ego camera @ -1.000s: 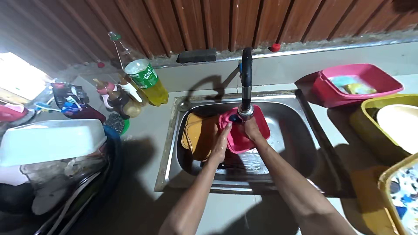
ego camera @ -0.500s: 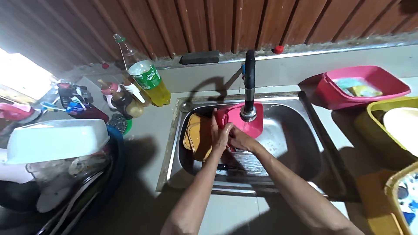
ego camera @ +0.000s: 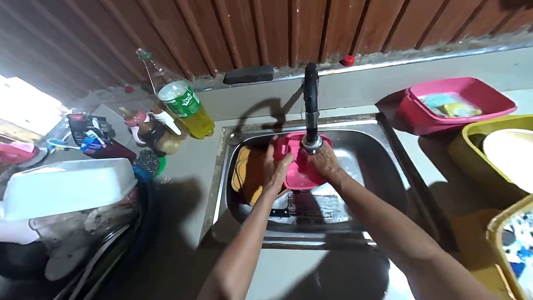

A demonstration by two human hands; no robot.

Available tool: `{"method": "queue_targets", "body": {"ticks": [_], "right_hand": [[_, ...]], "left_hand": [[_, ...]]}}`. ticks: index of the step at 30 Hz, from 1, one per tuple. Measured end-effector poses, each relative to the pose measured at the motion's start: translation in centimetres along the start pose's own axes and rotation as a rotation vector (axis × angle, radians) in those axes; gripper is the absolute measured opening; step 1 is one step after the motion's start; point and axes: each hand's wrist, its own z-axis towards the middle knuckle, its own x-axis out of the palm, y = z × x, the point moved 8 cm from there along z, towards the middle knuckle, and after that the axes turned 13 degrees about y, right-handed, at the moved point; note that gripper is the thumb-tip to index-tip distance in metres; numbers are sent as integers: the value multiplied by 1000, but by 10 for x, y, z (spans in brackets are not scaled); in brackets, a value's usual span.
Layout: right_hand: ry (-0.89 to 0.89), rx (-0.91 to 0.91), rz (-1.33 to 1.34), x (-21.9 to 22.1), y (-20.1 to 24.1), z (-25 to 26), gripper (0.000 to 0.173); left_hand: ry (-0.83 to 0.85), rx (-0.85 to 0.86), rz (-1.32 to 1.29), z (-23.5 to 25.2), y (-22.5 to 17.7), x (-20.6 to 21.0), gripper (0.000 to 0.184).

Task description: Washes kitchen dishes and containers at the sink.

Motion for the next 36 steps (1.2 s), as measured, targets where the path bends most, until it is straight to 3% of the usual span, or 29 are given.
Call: {"method": "queue_targets", "body": {"ticks": [3,4,7,10,12,14,17,20,22,24,27,29,31,34,36], "right_hand": [[361,93,184,34,0,0,34],[353,138,262,35,-5,-2,33],[-10,325,614,5,-27,-12,45],[-271,289,922,-4,-23,-14,46],[-278,173,1061,-5,3,-14,42],[-163,87,1134,-4,29,-14,39],[134,9,1102,9,42,-11,23],[353,-24,792,32,29,-9,23],[335,111,484,32,1,-11,31],[256,237,389,33,-21,-14,38],[229,236,530,30,-6,-20,41],[218,63,698,26,18,-26,39],[236,-60,690,24,27,-30,39],[211,135,519,32,-13,-26,32],[182,204,535,30,-15,-25,32]], "left_hand": [[-41,16,-3,5,8,8,78],[-43,0,-17,4,14,10,79],[-10,-78,-144,-7,26,22,79],[30,-87,-230,-8,31,32,77],[81,-60,-246,0,32,36,74],[76,-33,-260,5,32,37,67],[92,62,-226,10,22,31,73],[137,129,-138,13,19,27,75],[114,152,-127,12,22,21,79],[111,174,-143,11,24,21,82],[105,190,-154,14,23,32,80],[105,176,-145,18,27,36,74],[113,165,-151,20,29,39,71],[116,165,-197,17,31,42,75],[100,186,-207,18,29,49,76]]}}
